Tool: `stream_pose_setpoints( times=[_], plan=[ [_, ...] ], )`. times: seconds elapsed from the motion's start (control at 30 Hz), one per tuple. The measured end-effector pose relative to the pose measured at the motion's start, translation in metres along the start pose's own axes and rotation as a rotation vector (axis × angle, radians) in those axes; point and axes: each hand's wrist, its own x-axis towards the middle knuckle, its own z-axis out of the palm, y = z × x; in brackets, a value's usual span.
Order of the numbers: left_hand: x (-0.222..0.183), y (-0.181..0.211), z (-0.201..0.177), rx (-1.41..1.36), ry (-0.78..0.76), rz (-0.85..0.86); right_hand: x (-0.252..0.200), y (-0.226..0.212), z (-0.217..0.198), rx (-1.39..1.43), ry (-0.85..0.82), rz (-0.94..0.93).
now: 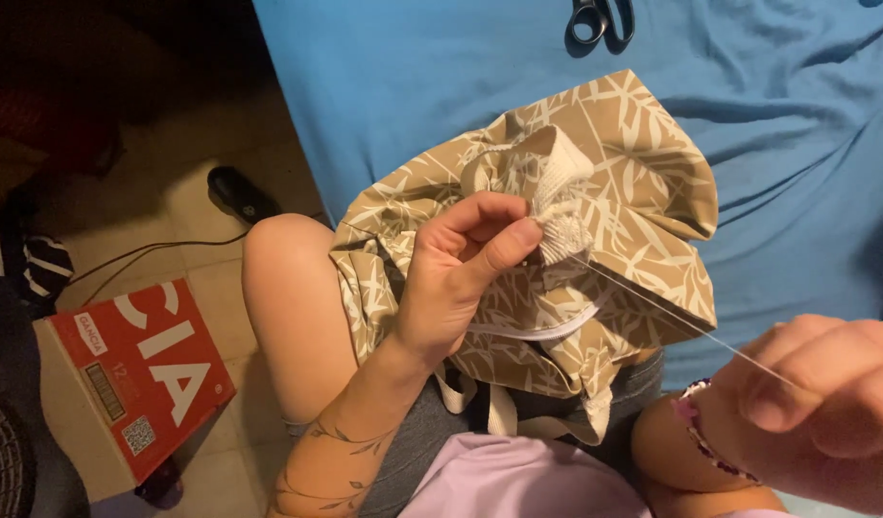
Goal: A person is hand-sewing a white strap onto a patterned fabric bag using a needle and thread.
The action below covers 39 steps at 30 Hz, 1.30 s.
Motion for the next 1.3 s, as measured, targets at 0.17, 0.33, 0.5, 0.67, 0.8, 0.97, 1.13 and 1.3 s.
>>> stream_pose_setpoints(
  times=[0.17,0.33,0.5,0.67,0.8,0.97,1.13,1.3],
  plan=[
    [-0.002,0.001,0.003,0.001,-0.057,0.013,-0.002,0.001,0.006,0.107,0.024,-0.054],
    [-0.001,0.005,0.002,0.026,-0.067,-0.012,0.007,0.009,0.021,-0.198,-0.149,0.219],
    [-0.006,0.007,0.009,0.125,-0.169,0.135,0.053,0.019,0.081,-0.696,-0.344,0.583],
    [-0.012,0.016,0.016,0.309,-0.106,0.104,0.059,0.024,0.087,-0.705,-0.268,0.615],
    [-0.01,0.015,0.014,0.268,-0.11,0.115,0.057,0.029,0.072,-0.365,-0.137,0.779],
    [-0.004,0.008,0.009,0.156,-0.115,0.136,0.06,0.024,0.048,0.185,-0.113,0.895],
    [-0.004,0.012,0.01,0.197,-0.073,0.11,0.058,0.018,0.033,0.452,-0.182,0.899],
    [-0.004,0.009,0.013,0.429,-0.035,0.219,0.053,0.014,0.033,0.35,-0.271,0.805]
  ],
)
